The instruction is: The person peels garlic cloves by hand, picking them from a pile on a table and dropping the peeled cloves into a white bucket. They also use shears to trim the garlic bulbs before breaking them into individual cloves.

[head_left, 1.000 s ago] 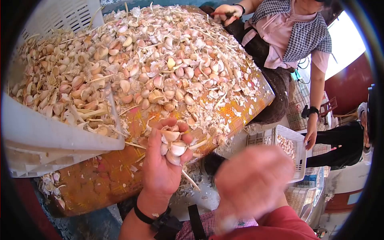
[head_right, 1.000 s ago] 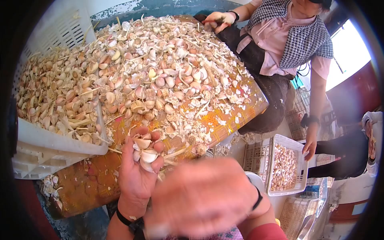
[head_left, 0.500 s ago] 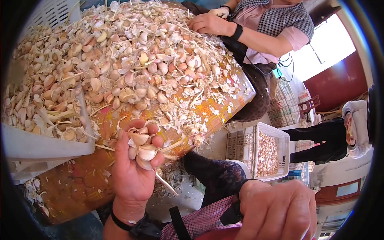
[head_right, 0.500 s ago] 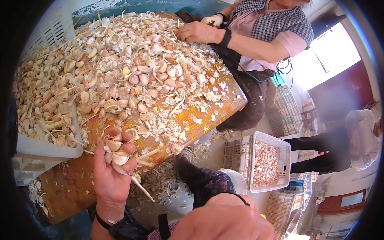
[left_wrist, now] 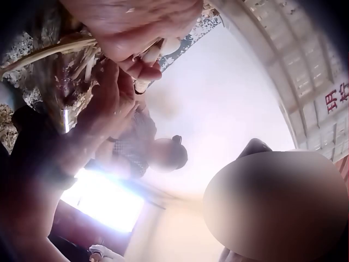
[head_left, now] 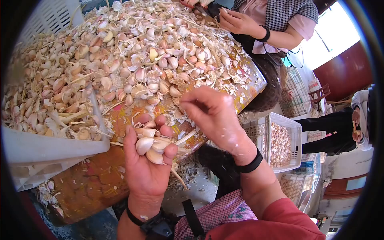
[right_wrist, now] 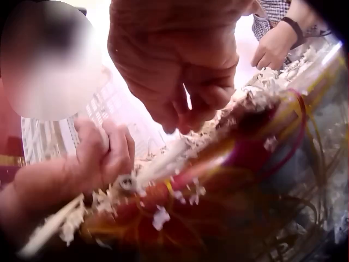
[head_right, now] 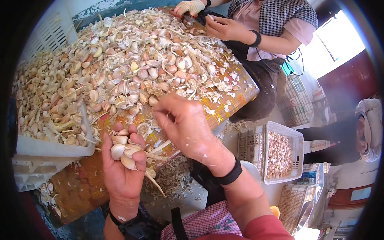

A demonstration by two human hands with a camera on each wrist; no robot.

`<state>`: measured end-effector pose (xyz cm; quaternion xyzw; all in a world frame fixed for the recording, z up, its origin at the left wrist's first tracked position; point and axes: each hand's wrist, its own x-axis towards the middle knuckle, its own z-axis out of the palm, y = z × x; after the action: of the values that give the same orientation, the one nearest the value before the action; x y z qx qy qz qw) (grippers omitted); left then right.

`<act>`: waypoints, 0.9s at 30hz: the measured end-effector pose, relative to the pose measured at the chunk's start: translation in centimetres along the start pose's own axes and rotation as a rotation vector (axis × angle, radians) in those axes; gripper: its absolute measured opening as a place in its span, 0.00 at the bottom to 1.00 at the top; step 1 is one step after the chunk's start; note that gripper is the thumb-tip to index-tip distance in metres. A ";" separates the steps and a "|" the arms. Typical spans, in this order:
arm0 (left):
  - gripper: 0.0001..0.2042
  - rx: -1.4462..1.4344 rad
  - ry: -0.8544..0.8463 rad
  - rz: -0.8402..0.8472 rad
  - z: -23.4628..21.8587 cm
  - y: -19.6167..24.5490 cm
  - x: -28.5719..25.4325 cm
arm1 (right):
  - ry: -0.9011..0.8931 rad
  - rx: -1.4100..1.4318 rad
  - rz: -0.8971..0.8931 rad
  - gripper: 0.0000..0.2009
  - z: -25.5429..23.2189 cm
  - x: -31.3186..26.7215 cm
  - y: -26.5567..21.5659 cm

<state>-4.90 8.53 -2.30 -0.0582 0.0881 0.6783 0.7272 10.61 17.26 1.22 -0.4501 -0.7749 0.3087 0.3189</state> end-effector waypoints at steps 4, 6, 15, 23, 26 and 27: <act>0.16 -0.003 0.009 0.017 0.2 0.1 0.1 | -0.083 -0.421 -0.036 0.05 1.2 -0.4 0.2; 0.16 -0.020 0.005 0.014 0.2 0.1 0.1 | -0.125 -0.415 -0.037 0.05 0.9 -0.6 0.2; 0.16 -0.024 -0.007 0.013 0.1 0.0 0.0 | 0.105 0.014 0.264 0.05 -1.2 1.5 3.0; 0.16 -0.005 -0.035 0.003 0.0 0.2 0.0 | 0.045 -0.368 -0.074 0.05 0.8 1.5 2.5; 0.16 0.019 -0.030 0.011 -0.2 -0.1 0.1 | 0.065 -0.415 -0.116 0.05 1.4 1.2 2.6; 0.16 0.016 -0.036 0.018 -0.3 -0.1 0.1 | 0.071 -0.406 -0.109 0.05 1.1 1.4 2.8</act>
<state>-4.78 8.60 -2.60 -0.0391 0.0809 0.6850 0.7230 10.59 19.44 -1.30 -0.4731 -0.8327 0.1124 0.2650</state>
